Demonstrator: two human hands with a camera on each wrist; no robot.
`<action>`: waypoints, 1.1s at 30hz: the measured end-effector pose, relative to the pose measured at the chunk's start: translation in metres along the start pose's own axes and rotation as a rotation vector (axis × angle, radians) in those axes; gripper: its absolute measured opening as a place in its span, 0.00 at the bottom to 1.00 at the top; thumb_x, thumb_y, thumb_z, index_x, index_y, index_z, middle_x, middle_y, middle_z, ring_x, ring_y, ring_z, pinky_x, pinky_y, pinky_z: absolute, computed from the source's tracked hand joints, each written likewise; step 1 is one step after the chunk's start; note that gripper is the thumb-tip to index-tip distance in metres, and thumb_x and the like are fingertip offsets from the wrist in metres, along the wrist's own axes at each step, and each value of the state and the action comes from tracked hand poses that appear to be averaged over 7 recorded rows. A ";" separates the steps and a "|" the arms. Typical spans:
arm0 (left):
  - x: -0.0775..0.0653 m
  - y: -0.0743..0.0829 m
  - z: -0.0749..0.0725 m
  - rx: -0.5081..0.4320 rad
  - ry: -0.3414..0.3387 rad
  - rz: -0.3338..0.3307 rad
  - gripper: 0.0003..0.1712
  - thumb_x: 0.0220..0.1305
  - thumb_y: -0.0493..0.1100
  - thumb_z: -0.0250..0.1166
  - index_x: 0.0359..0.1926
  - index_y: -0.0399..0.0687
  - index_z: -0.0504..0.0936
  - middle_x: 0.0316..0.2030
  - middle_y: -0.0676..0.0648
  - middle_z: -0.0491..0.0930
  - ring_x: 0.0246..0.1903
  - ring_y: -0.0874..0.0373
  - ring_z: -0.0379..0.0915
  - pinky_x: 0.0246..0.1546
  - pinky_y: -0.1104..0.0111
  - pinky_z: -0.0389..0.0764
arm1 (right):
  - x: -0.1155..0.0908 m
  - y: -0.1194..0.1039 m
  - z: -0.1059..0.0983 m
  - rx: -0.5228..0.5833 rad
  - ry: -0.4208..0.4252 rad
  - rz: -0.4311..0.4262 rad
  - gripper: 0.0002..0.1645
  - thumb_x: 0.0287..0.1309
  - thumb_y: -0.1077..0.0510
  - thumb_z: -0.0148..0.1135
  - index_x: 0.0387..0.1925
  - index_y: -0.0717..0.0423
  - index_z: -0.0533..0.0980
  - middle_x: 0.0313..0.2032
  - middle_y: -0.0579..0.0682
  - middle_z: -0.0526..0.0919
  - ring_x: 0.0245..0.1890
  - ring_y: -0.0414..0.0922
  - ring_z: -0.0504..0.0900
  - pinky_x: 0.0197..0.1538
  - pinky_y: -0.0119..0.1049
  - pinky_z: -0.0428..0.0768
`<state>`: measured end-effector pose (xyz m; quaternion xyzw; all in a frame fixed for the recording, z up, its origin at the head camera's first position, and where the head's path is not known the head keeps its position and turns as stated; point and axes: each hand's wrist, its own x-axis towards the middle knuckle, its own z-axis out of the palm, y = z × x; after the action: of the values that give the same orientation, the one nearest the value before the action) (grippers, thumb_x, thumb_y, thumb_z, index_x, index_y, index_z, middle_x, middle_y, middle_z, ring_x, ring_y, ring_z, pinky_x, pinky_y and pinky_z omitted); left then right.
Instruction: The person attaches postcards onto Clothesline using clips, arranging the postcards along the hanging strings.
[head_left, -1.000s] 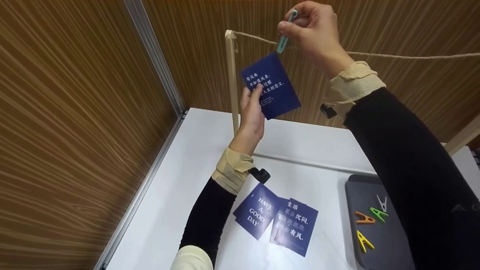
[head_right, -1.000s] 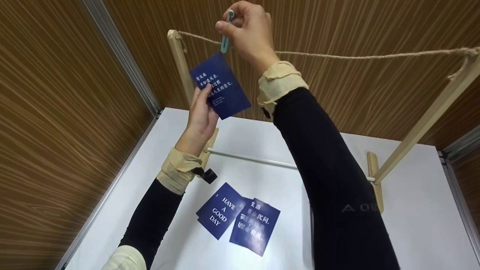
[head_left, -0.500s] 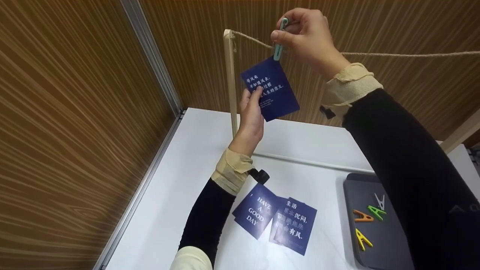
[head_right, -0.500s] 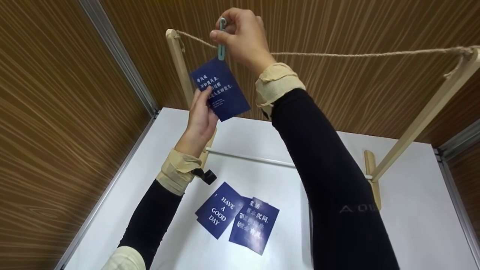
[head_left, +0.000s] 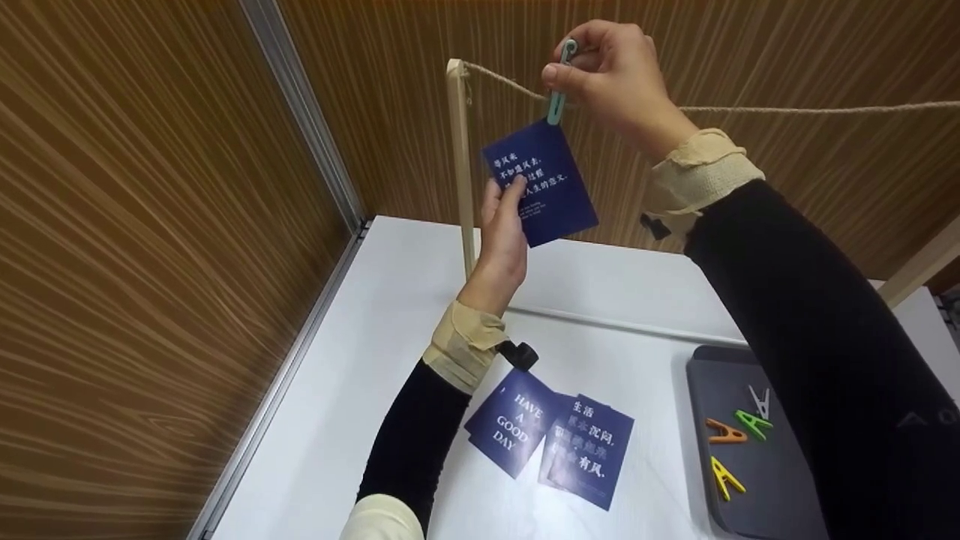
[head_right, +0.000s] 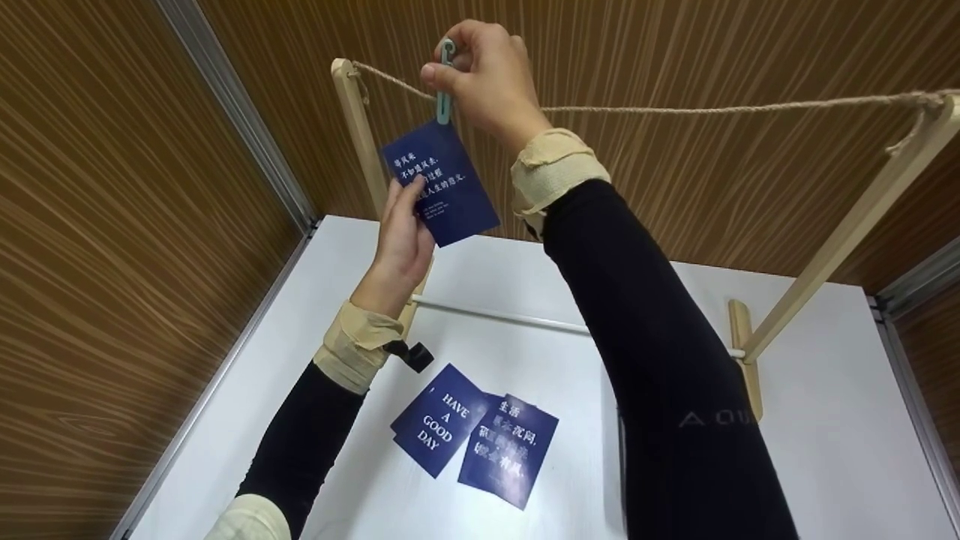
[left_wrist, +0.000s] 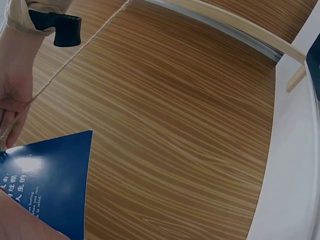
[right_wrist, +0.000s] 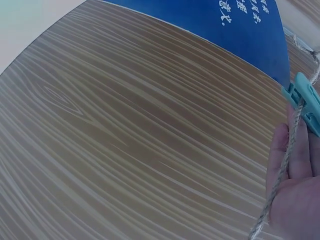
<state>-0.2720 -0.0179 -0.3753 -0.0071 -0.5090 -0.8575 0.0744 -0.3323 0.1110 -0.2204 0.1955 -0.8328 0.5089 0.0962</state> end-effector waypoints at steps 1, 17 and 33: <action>0.000 0.000 0.000 -0.002 0.000 0.002 0.17 0.77 0.50 0.49 0.62 0.55 0.70 0.52 0.51 0.75 0.54 0.57 0.70 0.57 0.60 0.69 | 0.000 0.000 0.000 0.007 0.001 0.002 0.14 0.61 0.54 0.67 0.45 0.57 0.79 0.39 0.48 0.86 0.42 0.38 0.86 0.48 0.30 0.83; 0.000 0.000 0.000 -0.068 -0.017 -0.001 0.16 0.75 0.51 0.48 0.59 0.58 0.70 0.52 0.51 0.73 0.54 0.56 0.69 0.57 0.59 0.69 | -0.004 -0.002 0.002 0.106 0.045 -0.017 0.14 0.60 0.57 0.68 0.44 0.60 0.77 0.38 0.49 0.88 0.41 0.41 0.87 0.47 0.30 0.83; -0.003 -0.003 0.002 -0.073 -0.021 -0.016 0.18 0.74 0.50 0.49 0.62 0.56 0.69 0.53 0.50 0.73 0.55 0.56 0.70 0.56 0.61 0.71 | -0.006 0.002 0.005 0.085 -0.032 0.047 0.18 0.58 0.56 0.71 0.48 0.56 0.78 0.43 0.52 0.86 0.43 0.41 0.87 0.50 0.34 0.83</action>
<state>-0.2700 -0.0146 -0.3777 -0.0149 -0.4781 -0.8760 0.0618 -0.3279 0.1092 -0.2265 0.1878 -0.8162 0.5428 0.0625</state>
